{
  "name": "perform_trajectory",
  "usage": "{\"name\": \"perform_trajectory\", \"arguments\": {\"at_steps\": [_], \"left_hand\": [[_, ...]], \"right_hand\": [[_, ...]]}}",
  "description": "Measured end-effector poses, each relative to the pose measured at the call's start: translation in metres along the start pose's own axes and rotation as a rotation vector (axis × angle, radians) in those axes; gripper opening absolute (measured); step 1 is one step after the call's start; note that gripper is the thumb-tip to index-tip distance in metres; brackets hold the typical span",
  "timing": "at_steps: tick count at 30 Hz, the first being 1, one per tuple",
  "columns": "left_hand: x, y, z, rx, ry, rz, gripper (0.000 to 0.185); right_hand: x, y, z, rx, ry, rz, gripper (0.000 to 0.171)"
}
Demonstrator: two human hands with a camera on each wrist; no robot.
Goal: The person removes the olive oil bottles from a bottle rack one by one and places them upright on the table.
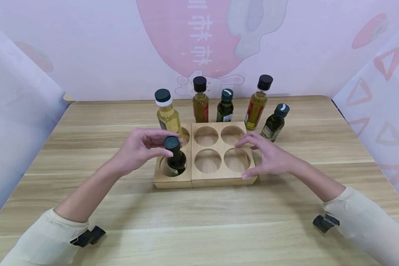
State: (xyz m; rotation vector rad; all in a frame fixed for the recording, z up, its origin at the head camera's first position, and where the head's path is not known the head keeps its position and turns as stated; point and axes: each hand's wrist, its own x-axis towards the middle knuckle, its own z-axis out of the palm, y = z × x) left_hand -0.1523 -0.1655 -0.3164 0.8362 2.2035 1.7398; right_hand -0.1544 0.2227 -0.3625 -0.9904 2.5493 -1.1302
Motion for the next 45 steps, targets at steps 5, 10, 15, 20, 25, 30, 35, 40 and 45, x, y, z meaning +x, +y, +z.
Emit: {"name": "perform_trajectory", "arguments": {"at_steps": [5,10,15,20,25,30,35,40,45], "left_hand": [[-0.001,-0.001,0.001,-0.02,0.001,0.014,0.041],[-0.001,0.0,0.001,-0.038,0.014,0.022,0.04],[-0.001,0.005,0.0,-0.049,0.045,0.035,0.04],[-0.001,0.011,-0.001,-0.026,0.077,0.057,0.039],[-0.003,0.016,-0.002,-0.01,0.105,0.064,0.039],[-0.004,0.018,-0.001,-0.03,0.149,0.069,0.039],[-0.003,0.023,0.002,-0.025,0.21,0.033,0.039],[-0.003,0.023,0.002,-0.033,0.237,0.015,0.039],[-0.002,0.021,0.0,-0.081,0.238,0.02,0.042]], "right_hand": [[-0.001,0.0,0.0,0.001,0.0,0.0,0.079],[0.0,0.0,0.0,0.005,0.002,0.006,0.08],[0.0,0.0,0.0,0.002,0.005,-0.005,0.079],[0.0,0.0,-0.001,-0.005,0.009,-0.007,0.077],[0.001,-0.001,-0.001,-0.001,0.001,-0.001,0.077],[0.001,0.0,-0.001,0.004,-0.002,0.004,0.077],[0.001,0.0,-0.001,0.001,-0.005,0.009,0.077],[0.001,0.001,-0.001,-0.001,-0.004,0.008,0.078],[0.001,0.001,-0.001,-0.003,0.002,-0.003,0.078]]}}
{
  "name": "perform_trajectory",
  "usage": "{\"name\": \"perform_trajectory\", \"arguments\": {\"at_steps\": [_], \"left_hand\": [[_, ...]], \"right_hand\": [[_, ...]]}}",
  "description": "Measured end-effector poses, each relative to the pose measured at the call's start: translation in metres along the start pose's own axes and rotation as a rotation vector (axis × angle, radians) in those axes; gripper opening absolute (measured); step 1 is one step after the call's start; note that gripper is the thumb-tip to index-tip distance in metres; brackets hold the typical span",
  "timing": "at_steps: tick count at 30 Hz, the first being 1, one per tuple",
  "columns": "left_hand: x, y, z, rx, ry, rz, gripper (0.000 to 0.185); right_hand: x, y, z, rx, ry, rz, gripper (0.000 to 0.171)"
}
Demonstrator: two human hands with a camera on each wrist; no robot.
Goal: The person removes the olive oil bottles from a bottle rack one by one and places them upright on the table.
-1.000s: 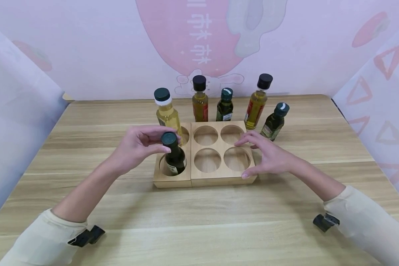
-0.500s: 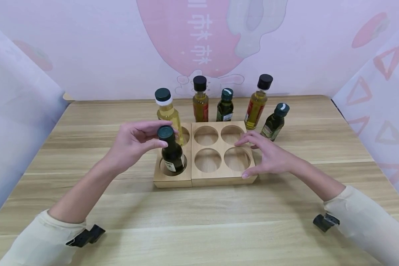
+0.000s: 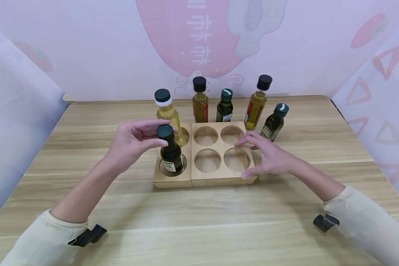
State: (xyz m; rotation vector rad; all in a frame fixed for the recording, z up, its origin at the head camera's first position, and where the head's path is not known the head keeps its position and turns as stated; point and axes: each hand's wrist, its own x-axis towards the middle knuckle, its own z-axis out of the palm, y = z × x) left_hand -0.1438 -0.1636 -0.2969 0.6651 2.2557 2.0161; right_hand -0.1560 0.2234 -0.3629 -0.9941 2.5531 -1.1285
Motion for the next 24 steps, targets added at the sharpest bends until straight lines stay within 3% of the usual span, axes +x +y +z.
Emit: {"name": "perform_trajectory", "arguments": {"at_steps": [13,24], "left_hand": [[0.001,0.0048,-0.0046,-0.096,0.066,0.009,0.039],[0.0037,0.0043,-0.0078,-0.235,0.18,0.099,0.042]], "right_hand": [[-0.0007,-0.0003,0.001,-0.005,0.005,0.01,0.08],[-0.0007,0.0017,0.0008,0.014,0.002,0.025,0.078]]}}
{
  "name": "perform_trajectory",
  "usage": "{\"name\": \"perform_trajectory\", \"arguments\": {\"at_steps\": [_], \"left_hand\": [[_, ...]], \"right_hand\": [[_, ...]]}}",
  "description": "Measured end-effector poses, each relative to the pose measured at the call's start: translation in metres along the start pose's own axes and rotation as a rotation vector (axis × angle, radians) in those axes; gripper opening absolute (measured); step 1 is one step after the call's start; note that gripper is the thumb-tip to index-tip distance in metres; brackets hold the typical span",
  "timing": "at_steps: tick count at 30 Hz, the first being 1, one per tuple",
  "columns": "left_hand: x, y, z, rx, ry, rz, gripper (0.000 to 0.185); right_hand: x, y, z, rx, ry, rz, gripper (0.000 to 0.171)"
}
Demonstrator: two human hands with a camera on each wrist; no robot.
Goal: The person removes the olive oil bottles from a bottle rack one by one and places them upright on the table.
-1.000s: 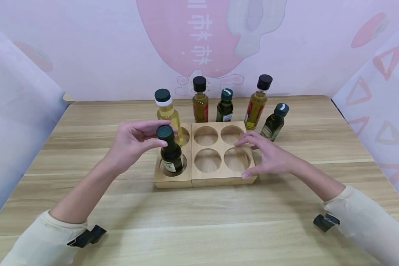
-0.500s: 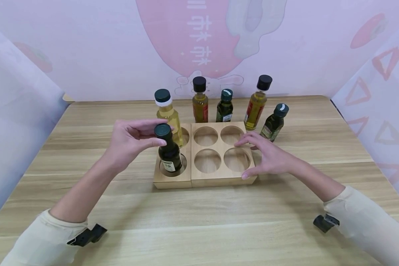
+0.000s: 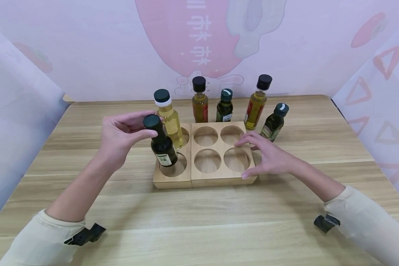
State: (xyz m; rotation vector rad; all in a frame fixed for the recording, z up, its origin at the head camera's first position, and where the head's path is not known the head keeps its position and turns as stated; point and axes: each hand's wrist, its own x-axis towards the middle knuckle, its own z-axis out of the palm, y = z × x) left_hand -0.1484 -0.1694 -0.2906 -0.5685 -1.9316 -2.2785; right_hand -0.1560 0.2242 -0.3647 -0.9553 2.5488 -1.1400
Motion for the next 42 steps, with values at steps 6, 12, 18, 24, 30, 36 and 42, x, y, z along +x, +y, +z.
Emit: {"name": "perform_trajectory", "arguments": {"at_steps": [6,12,18,24,30,36,42], "left_hand": [[0.001,0.002,-0.004,-0.039,0.051,0.055,0.041],[0.002,0.003,-0.009,-0.046,0.091,0.065,0.044],[0.003,0.007,-0.013,-0.043,0.115,0.064,0.042],[0.006,0.008,-0.02,-0.063,0.142,0.09,0.038],[0.011,0.005,-0.03,-0.074,0.178,0.075,0.036],[0.016,0.001,-0.04,-0.086,0.184,0.049,0.036],[0.019,-0.004,-0.051,-0.091,0.19,-0.002,0.036]], "right_hand": [[-0.001,-0.001,0.0,0.001,0.001,0.003,0.077],[-0.001,-0.001,0.001,0.008,0.003,0.004,0.077],[0.0,-0.001,0.001,0.003,0.002,0.004,0.078],[0.0,-0.001,0.0,0.005,-0.002,0.01,0.078],[0.0,0.0,0.0,0.008,-0.002,0.013,0.078],[0.0,0.001,0.0,0.008,0.0,0.01,0.078],[0.0,0.001,0.0,0.006,0.006,0.005,0.078]]}}
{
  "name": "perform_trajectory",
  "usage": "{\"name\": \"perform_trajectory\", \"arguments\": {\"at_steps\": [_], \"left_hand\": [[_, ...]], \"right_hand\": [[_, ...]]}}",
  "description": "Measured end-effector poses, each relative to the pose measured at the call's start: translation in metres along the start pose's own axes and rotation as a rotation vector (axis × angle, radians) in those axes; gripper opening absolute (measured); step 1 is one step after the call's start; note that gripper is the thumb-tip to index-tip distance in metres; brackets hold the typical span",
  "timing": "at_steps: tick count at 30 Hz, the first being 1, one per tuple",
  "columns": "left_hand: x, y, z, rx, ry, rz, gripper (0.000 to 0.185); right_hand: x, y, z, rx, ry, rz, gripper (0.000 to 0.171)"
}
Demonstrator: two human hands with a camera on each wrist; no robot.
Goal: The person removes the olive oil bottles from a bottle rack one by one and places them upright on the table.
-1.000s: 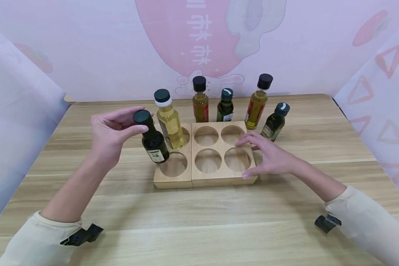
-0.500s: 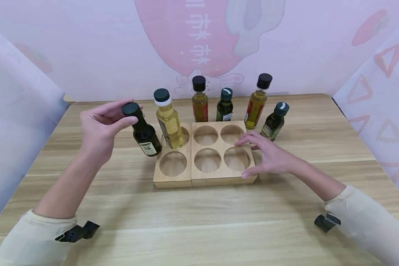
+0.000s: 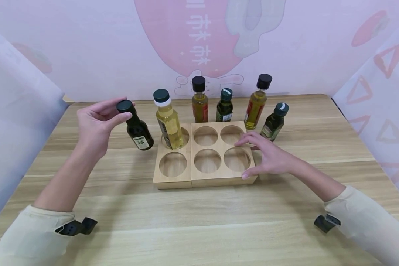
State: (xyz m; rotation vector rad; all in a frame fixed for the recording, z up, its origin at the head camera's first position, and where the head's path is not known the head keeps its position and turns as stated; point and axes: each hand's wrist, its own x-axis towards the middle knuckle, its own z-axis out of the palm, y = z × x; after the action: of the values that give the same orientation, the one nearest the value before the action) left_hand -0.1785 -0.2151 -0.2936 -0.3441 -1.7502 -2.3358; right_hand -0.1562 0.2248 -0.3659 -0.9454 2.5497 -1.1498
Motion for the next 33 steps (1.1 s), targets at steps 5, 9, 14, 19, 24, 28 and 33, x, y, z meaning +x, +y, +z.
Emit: {"name": "perform_trajectory", "arguments": {"at_steps": [5,9,14,19,24,28,33], "left_hand": [[0.006,-0.004,-0.008,0.034,0.005,-0.021,0.038],[0.011,-0.008,-0.011,0.086,0.022,-0.047,0.038],[0.019,-0.014,-0.014,0.135,0.042,-0.066,0.037],[0.027,-0.021,-0.013,0.137,0.061,-0.076,0.036],[0.033,-0.027,-0.012,0.145,0.068,-0.086,0.036],[0.037,-0.03,-0.01,0.168,0.066,-0.105,0.034],[0.043,-0.032,-0.005,0.182,0.056,-0.123,0.033]], "right_hand": [[0.0,-0.001,0.0,0.006,0.002,0.004,0.078],[0.0,-0.003,-0.001,0.012,0.003,0.004,0.078],[0.001,-0.003,-0.001,0.009,0.0,0.0,0.079],[0.0,-0.003,0.0,0.009,-0.001,0.01,0.08],[0.0,-0.002,0.0,0.007,-0.002,0.009,0.08],[0.001,-0.002,0.001,0.007,0.0,0.0,0.079],[0.001,-0.003,0.001,0.005,0.001,0.005,0.079]]}}
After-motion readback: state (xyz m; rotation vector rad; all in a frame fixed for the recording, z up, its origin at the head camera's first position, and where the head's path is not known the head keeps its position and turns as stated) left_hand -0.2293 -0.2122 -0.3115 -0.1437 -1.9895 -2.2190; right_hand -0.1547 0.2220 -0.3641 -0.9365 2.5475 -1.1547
